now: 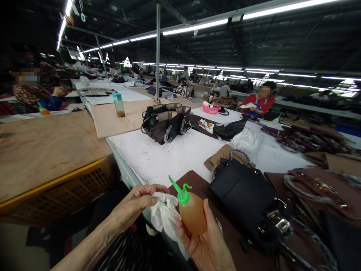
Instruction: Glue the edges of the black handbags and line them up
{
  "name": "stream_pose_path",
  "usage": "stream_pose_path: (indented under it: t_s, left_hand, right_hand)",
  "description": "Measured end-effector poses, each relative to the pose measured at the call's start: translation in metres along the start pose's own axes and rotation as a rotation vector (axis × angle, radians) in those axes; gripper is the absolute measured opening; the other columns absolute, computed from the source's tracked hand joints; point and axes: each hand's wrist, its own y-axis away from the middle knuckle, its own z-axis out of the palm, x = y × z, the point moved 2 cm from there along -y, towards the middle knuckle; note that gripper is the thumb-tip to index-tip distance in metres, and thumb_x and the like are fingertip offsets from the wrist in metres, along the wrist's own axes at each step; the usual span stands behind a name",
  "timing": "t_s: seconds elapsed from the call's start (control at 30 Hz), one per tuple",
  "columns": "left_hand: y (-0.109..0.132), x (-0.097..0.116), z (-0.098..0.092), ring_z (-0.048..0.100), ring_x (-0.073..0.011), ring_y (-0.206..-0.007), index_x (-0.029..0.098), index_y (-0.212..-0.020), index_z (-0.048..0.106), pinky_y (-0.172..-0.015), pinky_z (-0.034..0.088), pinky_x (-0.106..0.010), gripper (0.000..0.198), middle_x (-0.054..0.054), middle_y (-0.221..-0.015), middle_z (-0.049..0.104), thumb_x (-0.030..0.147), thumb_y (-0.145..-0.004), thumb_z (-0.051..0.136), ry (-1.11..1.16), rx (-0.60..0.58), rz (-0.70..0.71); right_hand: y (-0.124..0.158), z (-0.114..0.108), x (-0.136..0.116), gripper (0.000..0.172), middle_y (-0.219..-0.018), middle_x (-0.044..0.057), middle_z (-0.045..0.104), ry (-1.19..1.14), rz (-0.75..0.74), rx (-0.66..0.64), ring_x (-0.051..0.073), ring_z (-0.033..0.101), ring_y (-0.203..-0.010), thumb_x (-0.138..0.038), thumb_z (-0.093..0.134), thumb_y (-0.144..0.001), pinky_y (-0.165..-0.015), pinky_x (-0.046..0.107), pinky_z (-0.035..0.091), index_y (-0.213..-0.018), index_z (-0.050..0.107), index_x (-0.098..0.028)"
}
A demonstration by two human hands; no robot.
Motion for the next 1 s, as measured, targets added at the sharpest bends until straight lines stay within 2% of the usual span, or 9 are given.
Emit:
stream_pose_path:
  t_s: [0.07,0.2,0.3,0.4,0.5,0.63,0.73,0.87,1.0]
  left_hand:
    - [-0.002,-0.009,0.001,0.055,-0.0149,-0.075,0.013,-0.067,0.059,-0.068,0.039,-0.024,0.009,-0.006,-0.086,0.064,0.021,-0.069,0.057,0.026,0.056,-0.035]
    - [-0.003,-0.01,0.001,0.053,-0.0124,-0.07,0.014,-0.065,0.057,-0.062,0.036,-0.022,0.011,-0.004,-0.081,0.064,0.024,-0.072,0.056,-0.042,0.141,-0.035]
    - [-0.005,-0.004,0.0,0.054,-0.0138,-0.069,0.014,-0.063,0.056,-0.063,0.037,-0.022,0.012,-0.002,-0.07,0.061,0.025,-0.069,0.057,-0.086,0.137,-0.06]
    - [-0.01,0.003,-0.002,0.051,-0.0134,-0.062,0.014,-0.061,0.056,-0.06,0.036,-0.023,0.011,0.001,-0.058,0.054,0.024,-0.066,0.057,-0.158,0.076,-0.077]
    - [-0.017,0.013,-0.002,0.044,-0.0111,-0.055,0.015,-0.054,0.05,-0.055,0.031,-0.023,0.013,0.003,-0.052,0.048,0.023,-0.064,0.055,-0.287,-0.024,-0.084]
    - [-0.021,0.025,0.0,0.034,-0.0095,-0.05,0.016,-0.051,0.048,-0.05,0.024,-0.023,0.013,0.004,-0.048,0.043,0.02,-0.062,0.054,-0.444,-0.169,-0.132]
    - [-0.023,0.03,0.0,0.038,-0.011,-0.053,0.016,-0.052,0.053,-0.05,0.026,-0.023,0.01,0.002,-0.051,0.048,0.021,-0.06,0.056,-0.463,-0.265,-0.17]
    - [-0.028,0.029,0.001,0.043,-0.012,-0.054,0.015,-0.054,0.057,-0.052,0.031,-0.022,0.008,0.001,-0.055,0.053,0.022,-0.058,0.058,-0.474,-0.316,-0.211]
    - [-0.032,0.02,0.004,0.042,-0.0096,-0.049,0.015,-0.053,0.055,-0.046,0.028,-0.02,0.006,0.002,-0.049,0.048,0.019,-0.056,0.057,-0.409,-0.365,-0.266]
  right_hand:
    - [0.001,-0.006,0.001,0.039,-0.086,0.016,0.069,0.083,-0.059,0.029,0.019,0.065,-0.065,-0.038,0.065,-0.08,-0.057,0.025,0.054,-0.096,0.064,-0.003]
    - [0.014,-0.02,-0.011,0.04,-0.083,0.013,0.07,0.272,-0.324,0.149,0.022,0.065,-0.065,-0.042,0.07,-0.074,-0.052,0.027,0.053,-0.093,0.066,-0.008]
    - [0.03,-0.027,-0.025,0.04,-0.081,0.011,0.069,0.461,-0.518,0.202,0.023,0.064,-0.065,-0.046,0.073,-0.068,-0.054,0.03,0.053,-0.09,0.066,-0.013]
    - [0.042,-0.028,-0.039,0.04,-0.091,0.01,0.068,0.633,-0.652,0.204,0.027,0.063,-0.074,-0.04,0.078,-0.063,-0.055,0.032,0.053,-0.094,0.064,-0.018]
    - [0.046,-0.022,-0.049,0.05,-0.101,0.012,0.065,0.758,-0.685,0.177,0.031,0.061,-0.084,-0.039,0.076,-0.065,-0.056,0.035,0.052,-0.108,0.057,-0.021]
    - [0.042,-0.01,-0.057,0.051,-0.101,0.012,0.064,0.872,-0.676,0.137,0.03,0.06,-0.084,-0.042,0.07,-0.071,-0.055,0.034,0.051,-0.113,0.051,-0.021]
    - [0.037,-0.004,-0.059,0.051,-0.098,0.011,0.063,0.898,-0.657,0.105,0.028,0.06,-0.081,-0.042,0.068,-0.073,-0.054,0.034,0.05,-0.115,0.048,-0.021]
    - [0.032,-0.007,-0.06,0.052,-0.098,0.01,0.062,0.926,-0.613,0.07,0.028,0.059,-0.078,-0.045,0.065,-0.074,-0.053,0.035,0.05,-0.117,0.046,-0.023]
    - [0.034,-0.015,-0.065,0.052,-0.101,0.007,0.062,1.113,-0.638,0.111,0.029,0.059,-0.085,-0.046,0.064,-0.074,-0.063,0.036,0.05,-0.118,0.045,-0.025]
